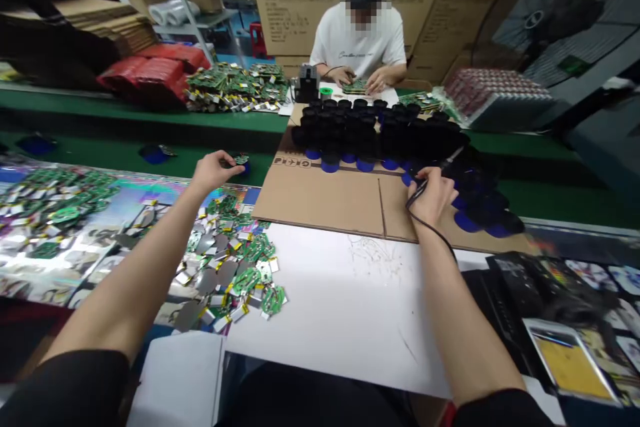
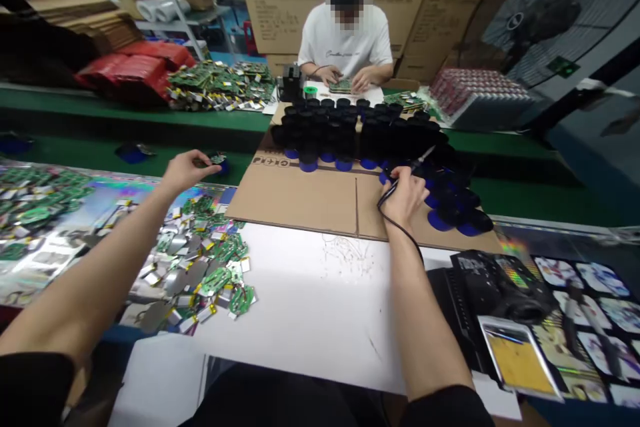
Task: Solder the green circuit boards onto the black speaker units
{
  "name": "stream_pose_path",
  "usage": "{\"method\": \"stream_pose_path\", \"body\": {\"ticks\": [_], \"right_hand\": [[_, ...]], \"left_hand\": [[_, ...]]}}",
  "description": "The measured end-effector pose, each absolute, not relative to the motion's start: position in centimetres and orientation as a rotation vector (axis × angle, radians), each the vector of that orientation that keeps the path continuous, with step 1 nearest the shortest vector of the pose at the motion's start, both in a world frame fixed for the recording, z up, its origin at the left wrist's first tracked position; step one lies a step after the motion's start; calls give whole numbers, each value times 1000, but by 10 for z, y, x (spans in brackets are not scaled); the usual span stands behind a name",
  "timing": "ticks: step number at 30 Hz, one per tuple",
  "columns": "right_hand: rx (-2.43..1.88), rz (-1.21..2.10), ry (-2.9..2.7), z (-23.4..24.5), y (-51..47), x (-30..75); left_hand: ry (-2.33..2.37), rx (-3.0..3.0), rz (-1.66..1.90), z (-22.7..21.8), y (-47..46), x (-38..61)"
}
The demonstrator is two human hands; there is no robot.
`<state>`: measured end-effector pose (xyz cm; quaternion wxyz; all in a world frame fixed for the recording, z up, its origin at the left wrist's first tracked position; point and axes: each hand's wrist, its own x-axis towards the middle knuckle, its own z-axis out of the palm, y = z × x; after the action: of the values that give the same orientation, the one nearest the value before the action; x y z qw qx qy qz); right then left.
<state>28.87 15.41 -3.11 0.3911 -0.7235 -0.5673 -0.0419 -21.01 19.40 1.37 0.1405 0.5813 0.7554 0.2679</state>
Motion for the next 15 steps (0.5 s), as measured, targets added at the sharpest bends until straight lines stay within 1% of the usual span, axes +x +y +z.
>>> {"method": "stream_pose_path", "body": {"ticks": [3, 6, 10, 13, 15], "right_hand": [[-1771, -97, -1443, -28, 137, 284], [-1544, -89, -1500, -26, 93, 270], [-1266, 229, -1686, -33, 7, 246], [-1104, 363, -1869, -45, -52, 230], [-1039, 447, -1954, -53, -77, 223]], "left_hand": [[2219, 1667, 709, 0, 200, -218], [2203, 1749, 718, -4, 186, -225], [2076, 1923, 603, -6, 147, -240], [1967, 1998, 465, -8, 124, -248], [1935, 2031, 442, -7, 116, -250]]}}
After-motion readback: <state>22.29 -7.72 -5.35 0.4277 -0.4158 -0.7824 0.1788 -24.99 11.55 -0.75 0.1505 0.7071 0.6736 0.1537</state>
